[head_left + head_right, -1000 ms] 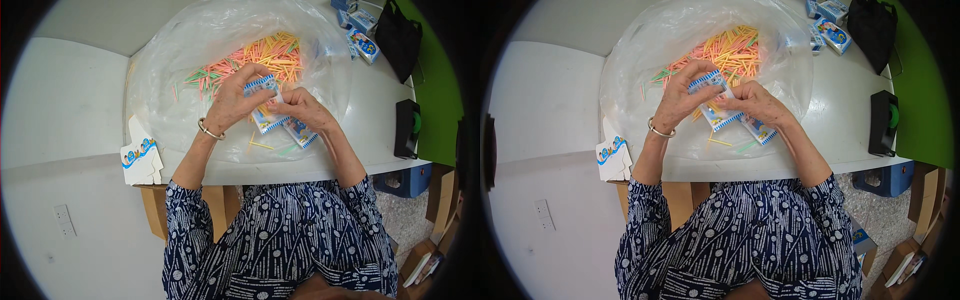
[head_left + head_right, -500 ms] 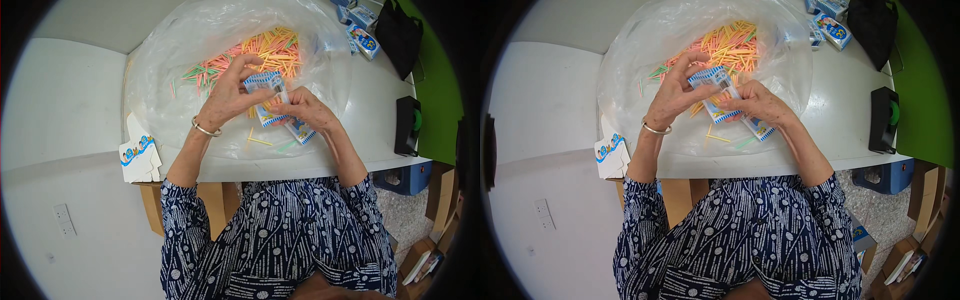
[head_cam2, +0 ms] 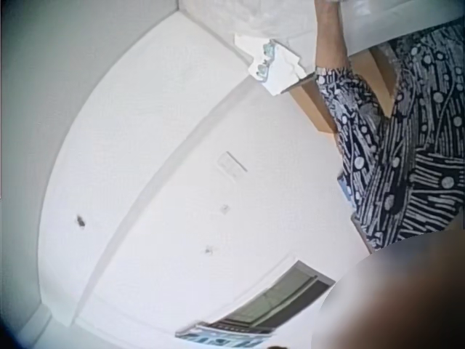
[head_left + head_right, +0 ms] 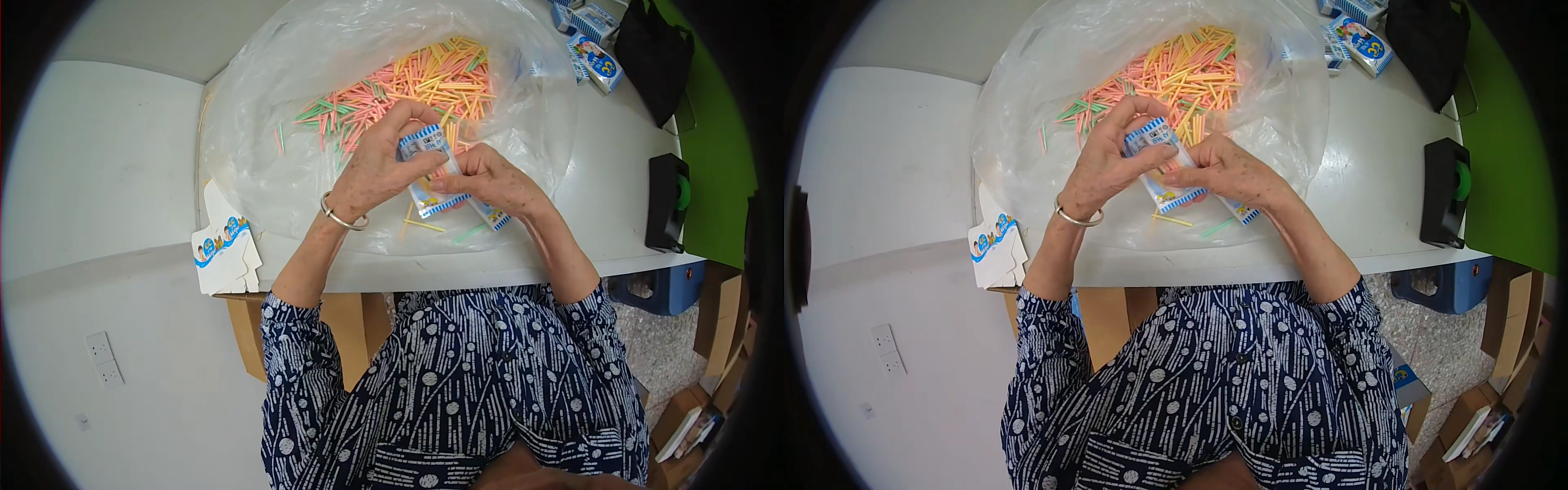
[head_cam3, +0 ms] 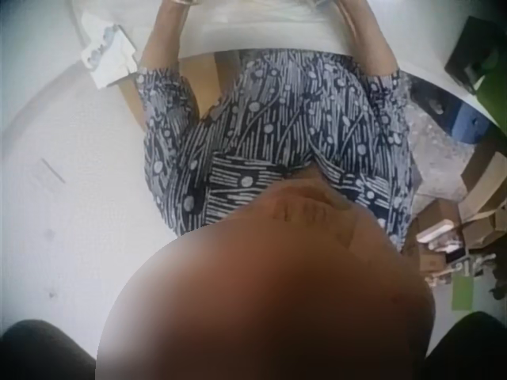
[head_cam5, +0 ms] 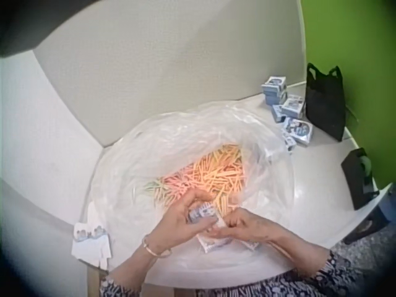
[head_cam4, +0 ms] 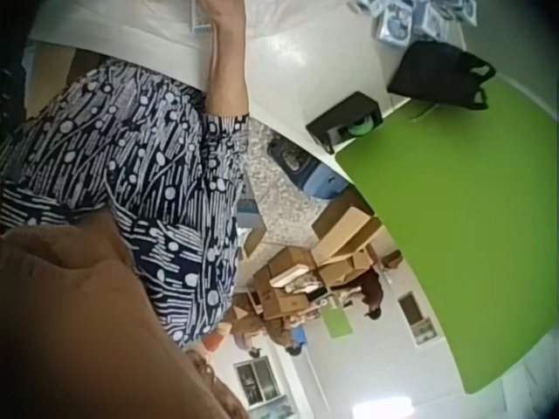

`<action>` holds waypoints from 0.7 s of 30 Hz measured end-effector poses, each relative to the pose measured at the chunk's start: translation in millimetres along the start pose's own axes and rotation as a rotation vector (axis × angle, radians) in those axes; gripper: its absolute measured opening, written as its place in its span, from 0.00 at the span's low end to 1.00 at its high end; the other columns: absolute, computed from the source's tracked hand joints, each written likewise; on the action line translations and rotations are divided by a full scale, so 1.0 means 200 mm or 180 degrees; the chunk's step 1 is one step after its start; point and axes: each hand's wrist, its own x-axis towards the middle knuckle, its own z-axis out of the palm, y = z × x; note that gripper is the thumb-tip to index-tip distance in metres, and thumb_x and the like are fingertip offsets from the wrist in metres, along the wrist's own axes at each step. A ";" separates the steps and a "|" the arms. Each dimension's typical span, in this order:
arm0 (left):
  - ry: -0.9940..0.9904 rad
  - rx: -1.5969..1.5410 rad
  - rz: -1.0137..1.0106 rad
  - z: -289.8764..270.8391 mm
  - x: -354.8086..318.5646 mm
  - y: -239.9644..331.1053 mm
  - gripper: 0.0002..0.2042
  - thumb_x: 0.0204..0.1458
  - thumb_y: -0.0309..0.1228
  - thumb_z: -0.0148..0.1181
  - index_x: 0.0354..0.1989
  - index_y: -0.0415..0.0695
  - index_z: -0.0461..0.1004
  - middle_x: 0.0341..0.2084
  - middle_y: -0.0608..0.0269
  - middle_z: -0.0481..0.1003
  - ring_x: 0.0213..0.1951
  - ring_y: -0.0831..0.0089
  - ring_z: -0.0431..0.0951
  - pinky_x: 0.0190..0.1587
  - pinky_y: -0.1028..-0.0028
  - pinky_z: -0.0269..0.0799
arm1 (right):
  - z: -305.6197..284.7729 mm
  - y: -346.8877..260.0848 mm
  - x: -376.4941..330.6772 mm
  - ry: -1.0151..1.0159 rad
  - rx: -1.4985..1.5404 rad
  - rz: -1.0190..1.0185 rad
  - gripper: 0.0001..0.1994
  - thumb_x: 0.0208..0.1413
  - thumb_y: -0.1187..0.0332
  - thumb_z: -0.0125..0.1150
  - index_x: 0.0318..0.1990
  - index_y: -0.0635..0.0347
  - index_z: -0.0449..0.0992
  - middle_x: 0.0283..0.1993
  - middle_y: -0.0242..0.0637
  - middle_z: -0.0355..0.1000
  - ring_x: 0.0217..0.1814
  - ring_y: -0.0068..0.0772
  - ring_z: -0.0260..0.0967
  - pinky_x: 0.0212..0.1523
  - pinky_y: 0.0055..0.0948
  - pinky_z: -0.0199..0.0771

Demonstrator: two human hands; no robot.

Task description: Packing colorful sticks into small plastic bags and then into a shipping box.

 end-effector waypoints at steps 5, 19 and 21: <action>0.0072 0.0154 0.0294 -0.03 -0.08 -0.04 0.18 0.47 0.24 0.63 0.47 0.40 0.66 0.37 0.67 0.71 0.38 0.81 0.72 0.39 0.81 0.69 | 0.03 0.02 -0.03 -0.0074 -0.0045 -0.0251 0.17 0.54 0.58 0.62 0.24 0.64 0.76 0.18 0.26 0.65 0.21 0.15 0.57 0.21 0.23 0.55; 0.0851 0.2037 0.0630 -0.15 -0.19 -0.14 0.20 0.43 0.30 0.67 0.46 0.40 0.71 0.46 0.53 0.71 0.50 0.56 0.68 0.53 0.64 0.61 | -0.02 0.33 -0.15 0.2435 -0.3020 -0.0842 0.13 0.42 0.66 0.68 0.32 0.63 0.72 0.41 0.40 0.64 0.46 0.41 0.61 0.42 0.37 0.62; 0.0679 0.2012 0.0869 -0.05 -0.13 -0.13 0.18 0.43 0.30 0.66 0.44 0.40 0.72 0.44 0.53 0.71 0.48 0.56 0.68 0.52 0.63 0.62 | -0.02 0.35 -0.14 0.2476 -0.2911 -0.0924 0.12 0.42 0.67 0.67 0.31 0.63 0.71 0.40 0.40 0.64 0.44 0.41 0.61 0.43 0.38 0.61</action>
